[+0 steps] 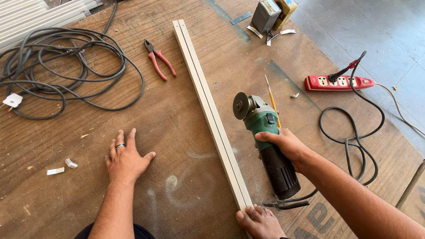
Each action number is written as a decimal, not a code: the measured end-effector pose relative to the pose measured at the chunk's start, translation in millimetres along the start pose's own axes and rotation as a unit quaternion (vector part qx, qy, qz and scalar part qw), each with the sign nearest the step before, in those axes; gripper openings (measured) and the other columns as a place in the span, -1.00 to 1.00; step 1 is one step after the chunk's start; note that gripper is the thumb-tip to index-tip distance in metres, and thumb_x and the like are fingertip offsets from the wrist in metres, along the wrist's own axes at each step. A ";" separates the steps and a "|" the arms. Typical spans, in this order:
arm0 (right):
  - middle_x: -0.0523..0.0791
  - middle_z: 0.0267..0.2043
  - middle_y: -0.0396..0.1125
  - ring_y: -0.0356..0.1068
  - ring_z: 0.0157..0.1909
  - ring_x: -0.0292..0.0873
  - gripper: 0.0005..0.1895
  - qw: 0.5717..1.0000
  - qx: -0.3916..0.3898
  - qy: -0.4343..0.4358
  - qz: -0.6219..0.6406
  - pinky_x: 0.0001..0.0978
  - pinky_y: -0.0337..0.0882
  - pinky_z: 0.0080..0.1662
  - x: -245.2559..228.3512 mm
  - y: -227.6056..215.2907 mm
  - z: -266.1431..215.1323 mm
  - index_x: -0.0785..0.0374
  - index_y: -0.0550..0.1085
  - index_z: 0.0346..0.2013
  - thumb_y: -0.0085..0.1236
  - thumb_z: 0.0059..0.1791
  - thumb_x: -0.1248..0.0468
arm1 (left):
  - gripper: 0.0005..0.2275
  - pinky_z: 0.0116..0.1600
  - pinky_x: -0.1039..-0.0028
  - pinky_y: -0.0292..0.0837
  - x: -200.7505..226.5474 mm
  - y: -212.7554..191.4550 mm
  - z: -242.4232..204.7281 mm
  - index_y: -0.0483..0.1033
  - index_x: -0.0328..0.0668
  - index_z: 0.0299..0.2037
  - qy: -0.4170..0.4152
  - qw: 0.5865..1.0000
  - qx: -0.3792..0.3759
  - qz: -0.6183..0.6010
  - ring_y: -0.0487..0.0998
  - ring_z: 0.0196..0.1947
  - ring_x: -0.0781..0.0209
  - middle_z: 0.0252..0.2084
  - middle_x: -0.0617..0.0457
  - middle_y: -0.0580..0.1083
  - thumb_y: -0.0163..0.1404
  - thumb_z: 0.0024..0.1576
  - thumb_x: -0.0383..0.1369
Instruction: The person assembles long white metal profiles on a wooden table. They use a hammer and a chisel to tap small metal pieces into slots on the profiles. They also use an angle grinder to cut the metal profiles and a screwdriver to adjust components.
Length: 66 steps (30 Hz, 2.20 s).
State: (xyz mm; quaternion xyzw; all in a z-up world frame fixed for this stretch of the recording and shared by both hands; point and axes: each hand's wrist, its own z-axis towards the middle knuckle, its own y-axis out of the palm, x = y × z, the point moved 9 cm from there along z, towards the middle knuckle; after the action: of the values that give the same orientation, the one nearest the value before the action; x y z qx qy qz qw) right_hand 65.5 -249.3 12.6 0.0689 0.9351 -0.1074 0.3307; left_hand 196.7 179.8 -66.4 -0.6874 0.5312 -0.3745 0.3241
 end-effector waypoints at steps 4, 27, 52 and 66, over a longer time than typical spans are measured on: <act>0.01 -0.36 0.42 0.48 -0.48 -0.11 -0.41 0.999 -0.016 0.008 -0.032 -0.28 0.52 -0.42 -2.3 2.6 1.0 0.41 0.42 -0.10 0.32 -0.22 0.04 | 0.26 0.48 -0.27 -0.47 2.8 26.3 6.1 -0.45 0.36 0.53 0.000 0.996 -0.071 0.048 -0.58 0.57 -0.12 0.58 -0.02 -0.59 0.24 -0.27 0.37; 0.00 -0.44 0.44 0.44 -0.53 -0.13 -0.48 0.977 -0.001 0.006 -0.212 -0.28 0.48 -0.45 -22.5 22.7 14.2 0.38 0.49 -0.22 0.35 -0.24 0.03 | 0.35 0.40 -0.34 -0.73 1.9 42.1 10.3 -0.57 0.33 0.52 0.001 0.996 -0.072 0.049 -0.76 0.52 -0.17 0.55 -0.09 -0.71 0.24 -0.33 0.40; 0.03 -0.40 0.47 0.48 -0.50 -0.09 -0.43 0.972 0.013 0.034 -0.233 -0.26 0.54 -0.41 -18.3 22.4 22.7 0.38 0.47 -0.16 0.36 -0.26 0.03 | 0.36 0.40 -0.34 -0.74 2.0 42.1 9.3 -0.58 0.36 0.52 -0.002 0.996 -0.079 0.041 -0.76 0.52 -0.18 0.55 -0.09 -0.70 0.26 -0.34 0.39; -0.01 -0.45 0.44 0.43 -0.53 -0.13 -0.52 0.983 -0.003 0.026 -0.183 -0.29 0.46 -0.46 -19.7 24.3 9.0 0.36 0.51 -0.22 0.36 -0.22 0.05 | -0.61 -0.25 0.30 0.61 193.0 91.3 -116.8 0.55 -0.18 0.00 0.051 0.742 -0.257 -0.617 0.65 -0.24 0.10 -0.06 -0.04 0.61 0.17 0.05 -0.12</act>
State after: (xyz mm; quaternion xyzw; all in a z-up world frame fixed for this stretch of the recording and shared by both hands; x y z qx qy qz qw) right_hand 91.0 -229.2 14.5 -0.1017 0.9405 -0.1611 0.2813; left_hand 81.8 -34.2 -50.9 -0.9018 0.0824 -0.3769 -0.1946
